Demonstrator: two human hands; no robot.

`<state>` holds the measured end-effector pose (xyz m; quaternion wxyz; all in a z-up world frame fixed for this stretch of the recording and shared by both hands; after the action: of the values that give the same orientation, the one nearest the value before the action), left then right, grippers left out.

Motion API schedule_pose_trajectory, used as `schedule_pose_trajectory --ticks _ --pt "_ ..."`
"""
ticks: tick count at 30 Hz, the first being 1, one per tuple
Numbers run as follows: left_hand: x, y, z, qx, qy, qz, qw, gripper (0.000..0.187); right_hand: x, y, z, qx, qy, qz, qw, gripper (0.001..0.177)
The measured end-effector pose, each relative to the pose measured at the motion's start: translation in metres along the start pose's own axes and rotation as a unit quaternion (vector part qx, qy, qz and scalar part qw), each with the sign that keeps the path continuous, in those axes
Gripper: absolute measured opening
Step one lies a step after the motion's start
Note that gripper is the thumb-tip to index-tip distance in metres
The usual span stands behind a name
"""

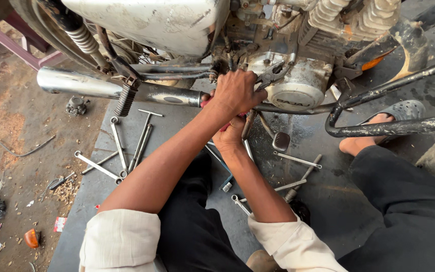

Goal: The person works on a motorcycle engine, using pliers and a screwdriver to manipulate small wires and components. They reach into the engine area and adjust parts while another person assists by holding pliers.

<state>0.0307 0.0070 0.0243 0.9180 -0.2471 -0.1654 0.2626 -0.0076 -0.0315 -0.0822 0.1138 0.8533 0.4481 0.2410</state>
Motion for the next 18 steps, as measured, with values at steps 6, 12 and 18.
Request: schedule_pose_trajectory --ticks 6,12,18 --pt "0.003 0.001 -0.001 0.023 -0.003 0.002 1.0 0.046 0.008 -0.001 -0.01 -0.01 0.02 0.01 1.0 0.045" --pt "0.003 0.003 -0.003 0.02 0.012 -0.004 1.0 0.045 0.01 -0.001 -0.009 -0.116 -0.021 -0.003 0.993 0.046" --pt "0.007 0.013 -0.008 0.036 0.025 -0.029 0.999 0.045 0.026 -0.021 0.006 -0.066 -0.085 -0.03 0.994 0.04"
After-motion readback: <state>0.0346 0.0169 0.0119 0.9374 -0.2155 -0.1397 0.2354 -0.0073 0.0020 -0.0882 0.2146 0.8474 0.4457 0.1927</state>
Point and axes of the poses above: each hand's wrist, its own x-axis towards the middle knuckle, its own z-axis out of the back of the hand, y = z × x, the point moved 5 cm from there along x, towards the middle knuckle, and after that the axes turned 14 degrees about -x, right-handed, at the moved point
